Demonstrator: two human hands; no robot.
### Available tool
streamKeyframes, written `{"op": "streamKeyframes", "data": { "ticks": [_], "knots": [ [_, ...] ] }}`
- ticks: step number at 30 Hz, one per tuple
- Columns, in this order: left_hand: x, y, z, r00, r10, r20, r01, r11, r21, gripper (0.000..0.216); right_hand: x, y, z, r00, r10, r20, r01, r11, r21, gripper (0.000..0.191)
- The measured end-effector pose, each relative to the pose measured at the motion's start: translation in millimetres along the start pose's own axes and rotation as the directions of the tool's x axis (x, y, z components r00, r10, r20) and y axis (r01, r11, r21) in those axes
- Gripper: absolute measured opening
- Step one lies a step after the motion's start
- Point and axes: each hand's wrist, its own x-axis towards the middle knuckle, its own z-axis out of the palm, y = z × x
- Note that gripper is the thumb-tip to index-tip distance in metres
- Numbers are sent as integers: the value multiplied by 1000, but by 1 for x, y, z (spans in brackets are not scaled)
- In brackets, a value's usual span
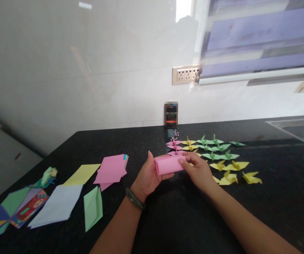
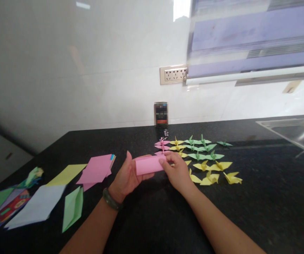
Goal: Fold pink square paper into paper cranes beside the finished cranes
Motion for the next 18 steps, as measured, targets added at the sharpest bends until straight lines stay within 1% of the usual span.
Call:
{"op": "streamKeyframes", "data": {
  "ticks": [3,6,8,10,12,13,15,18],
  "knots": [
    [-1,-7,1,993,113,14,-114,989,92,49,-2,-3,0,996,85,5,-85,996,-10,24],
    [2,-15,-1,977,204,-58,-187,958,216,45,-4,-8,0,996,88,-1,-88,996,28,22],
    [4,-20,-3,965,250,-79,-219,934,281,42,-4,-10,2,994,103,-17,-100,986,135,20],
    [6,-23,-6,954,287,-87,-245,912,329,38,-3,-10,4,985,171,-6,-161,936,313,26],
    [7,-25,-7,944,317,-94,-265,895,359,36,-3,-10,6,964,257,65,-258,854,452,35],
    [7,-25,-8,939,329,-99,-273,889,369,35,-3,-9,7,952,287,106,-301,826,477,35],
    [7,-24,-7,932,347,-109,-280,876,393,34,-4,-7,7,940,308,146,-340,821,458,27],
    [7,-22,-6,915,380,-134,-285,846,451,36,-4,-5,5,953,272,131,-302,865,400,26]
  ]
}}
